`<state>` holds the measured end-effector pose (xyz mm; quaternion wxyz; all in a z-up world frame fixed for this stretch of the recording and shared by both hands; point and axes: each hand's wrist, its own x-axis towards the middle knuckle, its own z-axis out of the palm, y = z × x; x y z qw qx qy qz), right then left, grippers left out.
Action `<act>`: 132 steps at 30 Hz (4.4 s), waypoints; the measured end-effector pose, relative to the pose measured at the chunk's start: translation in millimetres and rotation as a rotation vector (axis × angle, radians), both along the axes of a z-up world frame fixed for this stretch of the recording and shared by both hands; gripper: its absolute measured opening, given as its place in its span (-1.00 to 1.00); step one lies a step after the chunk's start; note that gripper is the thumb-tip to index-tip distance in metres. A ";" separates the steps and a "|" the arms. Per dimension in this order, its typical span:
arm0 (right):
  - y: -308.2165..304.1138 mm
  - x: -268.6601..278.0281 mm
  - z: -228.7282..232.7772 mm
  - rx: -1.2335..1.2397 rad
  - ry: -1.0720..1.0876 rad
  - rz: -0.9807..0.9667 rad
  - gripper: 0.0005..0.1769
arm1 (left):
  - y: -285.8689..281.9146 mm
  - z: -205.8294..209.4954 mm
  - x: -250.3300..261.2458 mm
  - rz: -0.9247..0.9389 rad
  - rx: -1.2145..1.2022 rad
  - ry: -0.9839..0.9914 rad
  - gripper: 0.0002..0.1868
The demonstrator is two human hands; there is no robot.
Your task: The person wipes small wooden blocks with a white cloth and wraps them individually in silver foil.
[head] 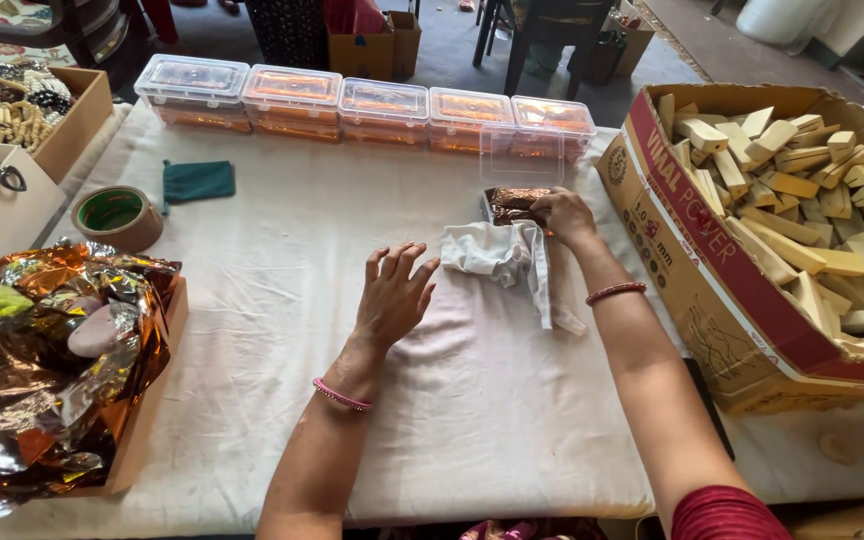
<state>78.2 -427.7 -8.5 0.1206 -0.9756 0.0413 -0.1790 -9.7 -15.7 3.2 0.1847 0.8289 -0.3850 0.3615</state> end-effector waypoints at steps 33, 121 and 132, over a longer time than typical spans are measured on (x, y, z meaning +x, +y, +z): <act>111.9 -62.1 49.3 0.617 0.156 0.437 -0.82 | -9.9 -10.0 0.0 -0.248 0.182 0.319 -0.11; -17.3 42.5 135.1 -0.338 -0.475 0.136 -0.65 | -9.2 -4.4 -5.1 -0.181 0.183 0.424 -0.34; -71.8 143.3 84.7 -0.464 -0.366 0.058 -0.77 | -8.7 -0.4 -4.2 -0.168 0.214 0.537 -0.32</act>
